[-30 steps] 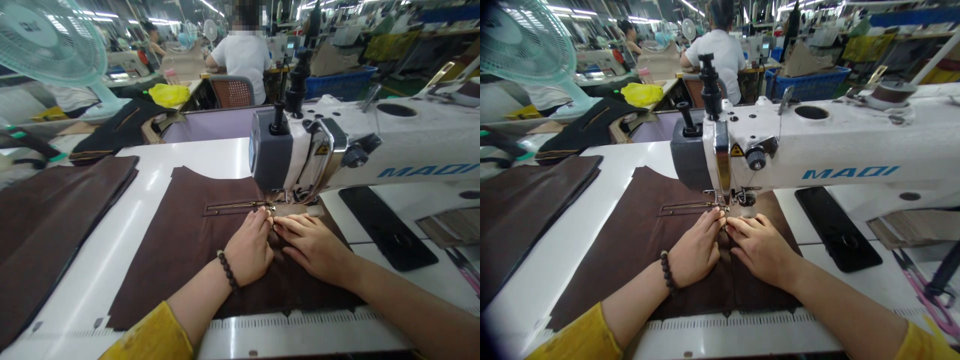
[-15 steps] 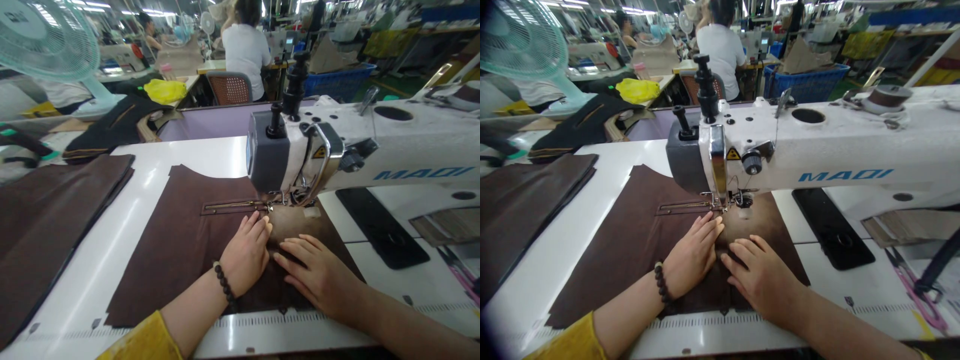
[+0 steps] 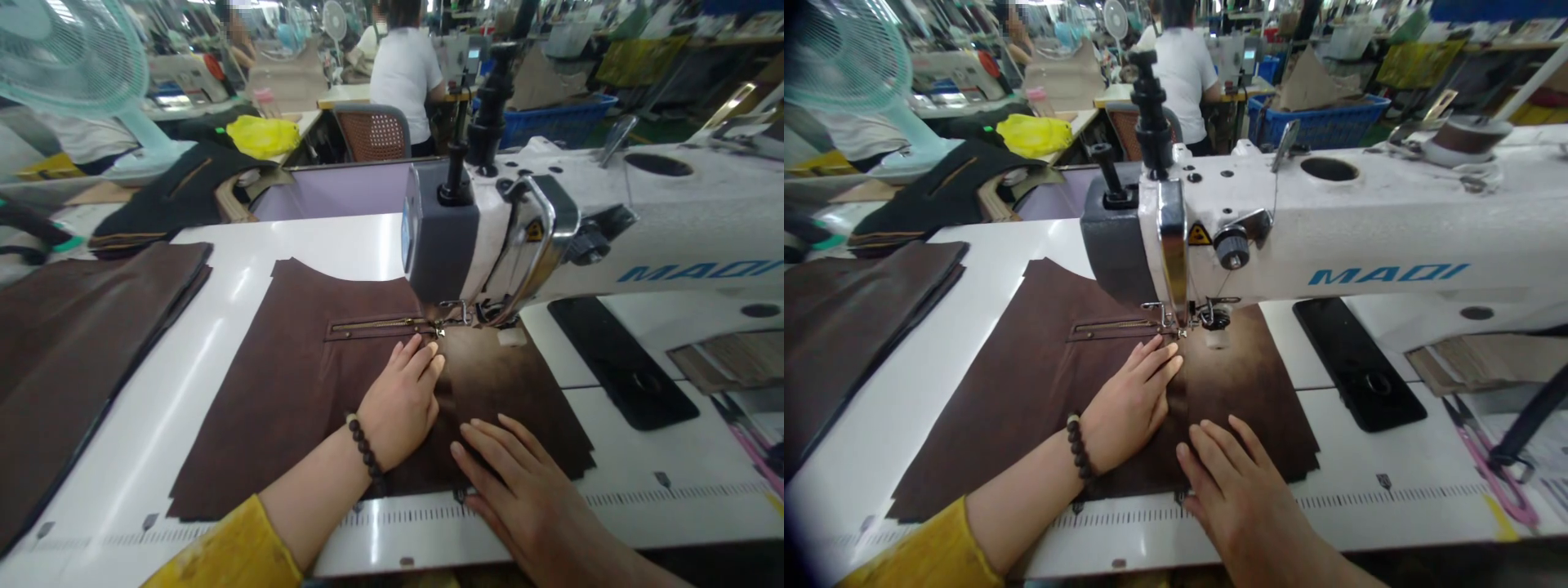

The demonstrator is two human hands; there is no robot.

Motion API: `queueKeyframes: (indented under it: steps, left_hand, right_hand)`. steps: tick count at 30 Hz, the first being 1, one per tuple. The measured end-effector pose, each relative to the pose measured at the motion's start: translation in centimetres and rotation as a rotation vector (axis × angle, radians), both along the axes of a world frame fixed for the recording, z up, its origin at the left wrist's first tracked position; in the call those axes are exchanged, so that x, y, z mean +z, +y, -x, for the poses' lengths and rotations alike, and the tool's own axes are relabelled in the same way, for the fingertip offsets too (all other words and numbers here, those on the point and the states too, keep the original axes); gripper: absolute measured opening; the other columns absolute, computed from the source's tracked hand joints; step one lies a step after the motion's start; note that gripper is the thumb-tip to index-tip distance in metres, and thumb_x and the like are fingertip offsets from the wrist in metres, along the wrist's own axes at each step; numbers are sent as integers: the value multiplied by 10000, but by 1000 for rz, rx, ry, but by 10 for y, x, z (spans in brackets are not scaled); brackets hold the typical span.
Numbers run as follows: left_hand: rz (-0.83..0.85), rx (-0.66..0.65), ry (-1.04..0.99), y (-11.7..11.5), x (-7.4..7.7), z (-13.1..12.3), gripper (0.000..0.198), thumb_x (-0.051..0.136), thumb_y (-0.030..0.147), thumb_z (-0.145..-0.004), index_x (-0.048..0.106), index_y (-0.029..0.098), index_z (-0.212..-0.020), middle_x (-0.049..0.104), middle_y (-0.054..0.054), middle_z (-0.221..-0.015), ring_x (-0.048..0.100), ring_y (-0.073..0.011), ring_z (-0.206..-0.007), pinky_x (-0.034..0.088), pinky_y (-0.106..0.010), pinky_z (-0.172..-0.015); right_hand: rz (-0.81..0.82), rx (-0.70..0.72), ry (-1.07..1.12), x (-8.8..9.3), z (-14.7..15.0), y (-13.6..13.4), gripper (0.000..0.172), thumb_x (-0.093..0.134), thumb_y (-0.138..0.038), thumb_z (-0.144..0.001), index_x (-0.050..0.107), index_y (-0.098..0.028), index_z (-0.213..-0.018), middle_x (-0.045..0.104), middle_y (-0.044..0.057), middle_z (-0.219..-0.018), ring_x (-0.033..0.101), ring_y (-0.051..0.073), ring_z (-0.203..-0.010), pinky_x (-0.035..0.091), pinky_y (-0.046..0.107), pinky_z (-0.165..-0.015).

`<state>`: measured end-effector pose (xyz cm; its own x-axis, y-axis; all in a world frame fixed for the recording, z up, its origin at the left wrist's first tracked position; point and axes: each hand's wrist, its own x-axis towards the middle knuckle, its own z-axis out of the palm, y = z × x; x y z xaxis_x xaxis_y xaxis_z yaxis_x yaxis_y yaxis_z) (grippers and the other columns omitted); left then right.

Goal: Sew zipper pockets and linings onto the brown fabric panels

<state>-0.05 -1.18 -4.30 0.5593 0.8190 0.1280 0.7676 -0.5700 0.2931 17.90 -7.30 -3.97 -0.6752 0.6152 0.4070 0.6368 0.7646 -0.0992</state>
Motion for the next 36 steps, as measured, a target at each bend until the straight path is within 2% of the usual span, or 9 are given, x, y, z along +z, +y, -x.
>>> queueKeyframes:
  steps: [6,11,13,16,19,23,29,33,36]
  left_hand:
    - [-13,1,4,8,-2,1,420,398,87,-760,455,53,-1175,426,-128,-1264,264,-285,-1250,269,-457,-1045]
    - [-69,-22,20,12,-6,2,405,401,111,-786,434,29,-1181,422,-137,-1264,248,-269,-1258,256,-435,-1053]
    - [-80,-65,23,11,-7,2,375,376,115,-816,431,24,-1177,442,-129,-1251,284,-239,-1244,251,-405,-1060]
    - [-60,-109,19,5,-5,4,309,340,121,-857,465,86,-1137,486,-90,-1212,370,-197,-1191,257,-393,-1056]
    - [-49,-107,18,-2,-2,6,285,333,120,-864,486,126,-1105,496,-75,-1205,389,-202,-1177,282,-422,-1035]
    - [-75,-77,4,-7,1,6,288,336,153,-870,481,114,-1116,501,-92,-1200,401,-215,-1171,319,-430,-1010]
    - [-99,-45,-51,-7,0,5,270,378,194,-863,499,121,-1093,533,-82,-1149,437,-208,-1138,331,-417,-1009]
    - [-105,-42,-52,-7,-1,7,268,388,195,-858,496,134,-1095,520,-73,-1175,428,-196,-1146,327,-405,-1011]
    - [-86,-52,-20,-6,2,9,268,384,202,-859,493,142,-1096,483,-68,-1231,420,-184,-1149,325,-388,-1006]
  right_hand:
    - [42,-37,1,-5,2,3,271,365,-189,-884,591,-132,-1023,619,68,-1013,537,195,-962,396,370,-858]
    - [80,-98,73,-15,4,2,295,361,-280,-901,584,-144,-1038,611,64,-1027,517,193,-983,343,374,-900]
    - [85,-94,73,-18,4,1,295,371,-283,-898,576,-140,-1056,605,66,-1043,508,195,-999,328,374,-915]
    - [79,-91,70,-19,4,1,305,365,-279,-899,571,-129,-1066,603,76,-1047,500,201,-1013,317,377,-925]
    - [67,-98,76,-19,5,1,320,342,-284,-906,577,-127,-1056,607,78,-1034,503,198,-1007,319,371,-923]
    - [62,-105,81,-19,5,-1,322,337,-286,-907,579,-131,-1051,613,70,-1017,509,192,-996,320,365,-923]
    - [-34,-109,117,-25,6,-5,322,331,-307,-906,605,-157,-986,638,52,-963,537,172,-959,332,331,-909]
    - [-126,-115,161,-30,9,-5,327,316,-308,-906,619,-186,-911,657,29,-887,566,154,-878,352,308,-877]
    - [-135,-114,148,-31,10,-5,321,313,-305,-906,614,-192,-914,657,27,-880,570,151,-860,365,306,-858]
